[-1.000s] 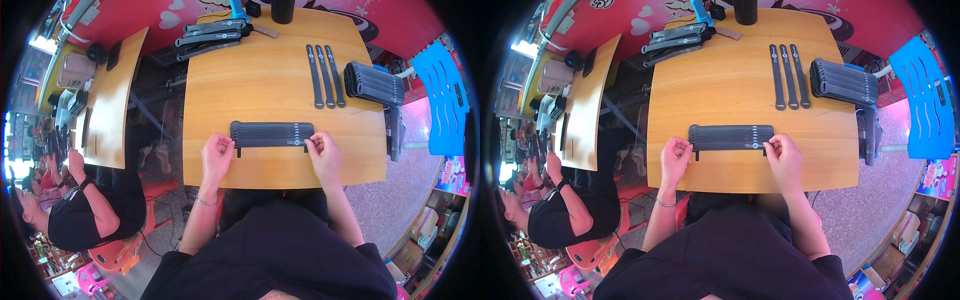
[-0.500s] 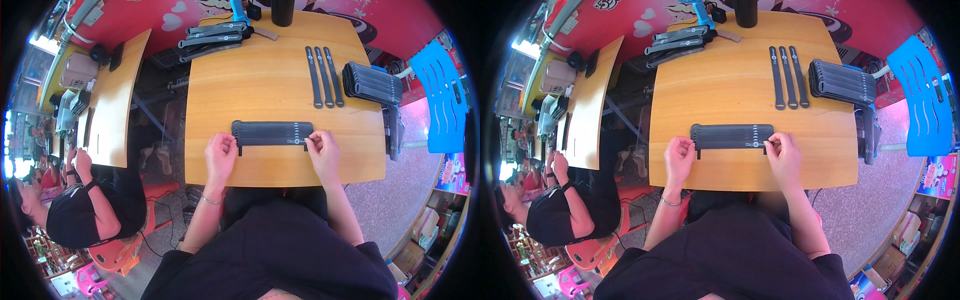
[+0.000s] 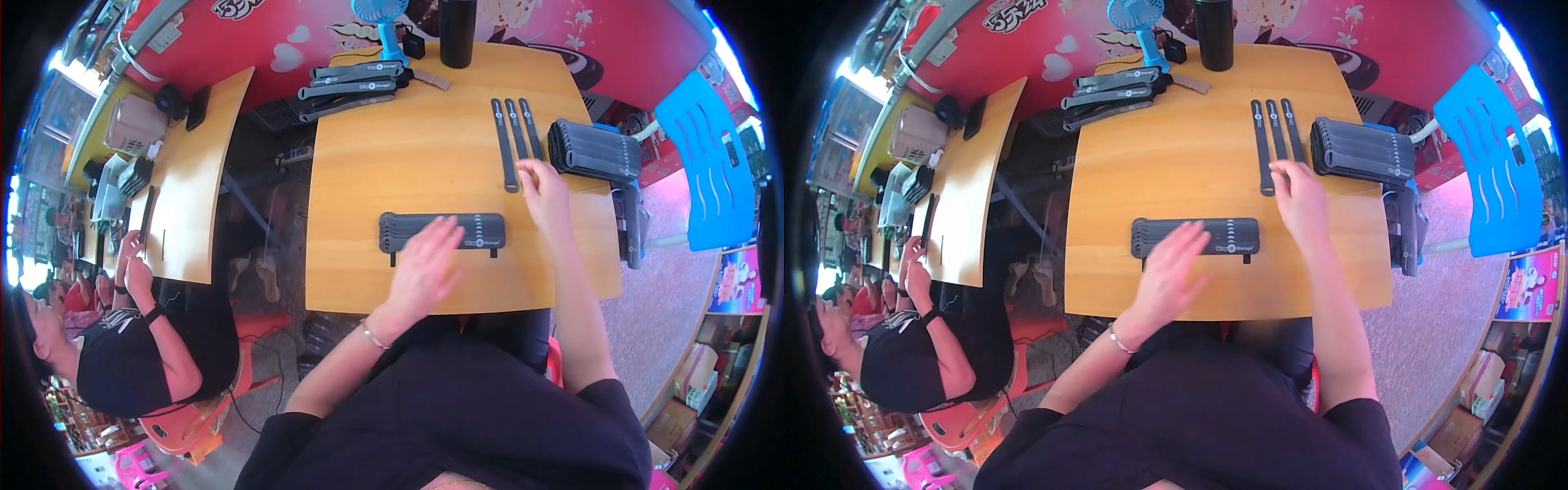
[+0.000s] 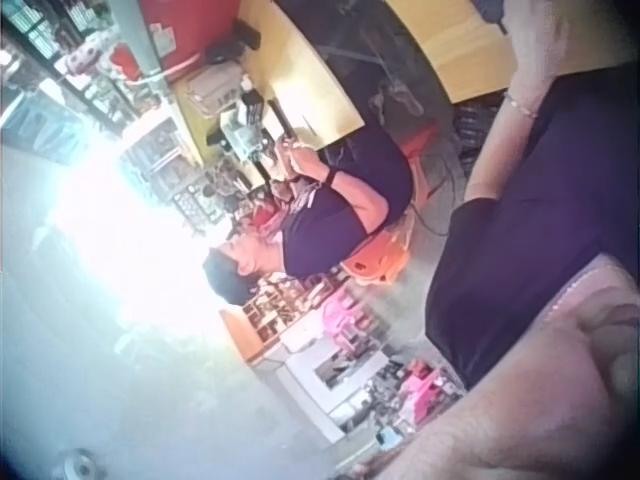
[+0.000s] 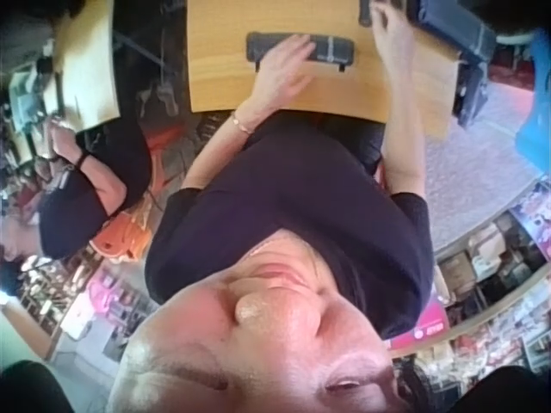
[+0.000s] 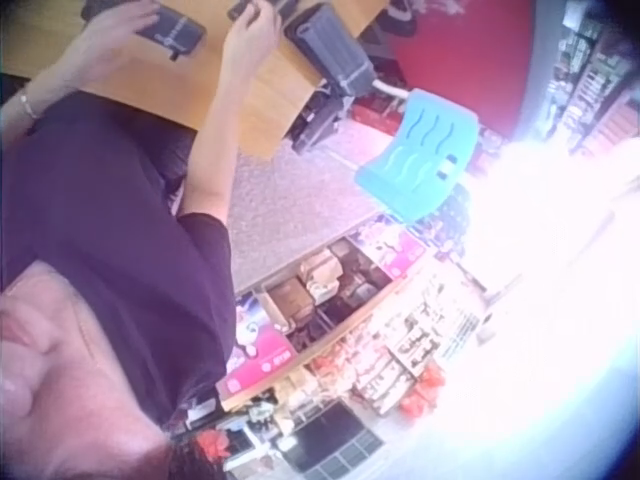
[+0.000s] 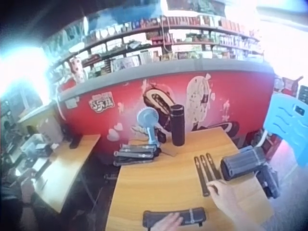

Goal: Inspecting and assembling small leather straps at a workbench using a pointed tool.

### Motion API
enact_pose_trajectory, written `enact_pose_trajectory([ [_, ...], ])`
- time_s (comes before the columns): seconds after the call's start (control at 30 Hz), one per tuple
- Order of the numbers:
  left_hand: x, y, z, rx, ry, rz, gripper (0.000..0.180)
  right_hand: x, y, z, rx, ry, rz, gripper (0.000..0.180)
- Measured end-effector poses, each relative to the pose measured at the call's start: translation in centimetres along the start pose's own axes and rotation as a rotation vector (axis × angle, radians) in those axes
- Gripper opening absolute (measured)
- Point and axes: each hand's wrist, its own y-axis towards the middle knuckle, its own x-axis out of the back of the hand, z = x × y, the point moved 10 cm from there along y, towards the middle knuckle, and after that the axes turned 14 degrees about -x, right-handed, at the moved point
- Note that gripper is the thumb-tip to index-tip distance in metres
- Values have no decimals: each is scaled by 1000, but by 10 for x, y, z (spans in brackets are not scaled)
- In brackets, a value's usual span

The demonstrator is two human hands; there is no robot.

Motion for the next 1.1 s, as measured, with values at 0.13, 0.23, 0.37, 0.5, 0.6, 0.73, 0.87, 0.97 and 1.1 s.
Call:
enact_pose_trajectory([
  [0.13, -49, 26, -22, -81, 113, 219, 74, -35, 34, -7, 31, -365, 6, 26],
  [0.23, -68, 32, -17, -60, 165, 259, 78, -48, 37, -9, -86, -588, 30, 39],
  [0.37, -77, 31, -16, -74, 211, 310, 85, -59, 46, -8, -128, -557, 144, 46],
  [0.5, -80, 31, -17, -81, 225, 315, 87, -71, 44, -13, -203, -474, 319, 36],
  [0.6, -81, 32, -17, -85, 242, 315, 91, -77, 39, -1, -132, -391, 384, 28],
  [0.73, -67, 32, -11, -50, 80, 252, 83, -48, 17, 37, -148, -38, 374, 19],
  [0.87, -25, 13, 16, 248, -647, -218, 62, -32, -29, 54, -283, 362, 518, 15],
  [0.97, -29, -1, 23, 472, -1293, -344, 45, -39, -71, 49, -381, 532, 609, 13],
  [1.1, -17, -36, 40, 585, -1199, -367, 18, -46, -107, 45, -421, 753, 610, 10],
])
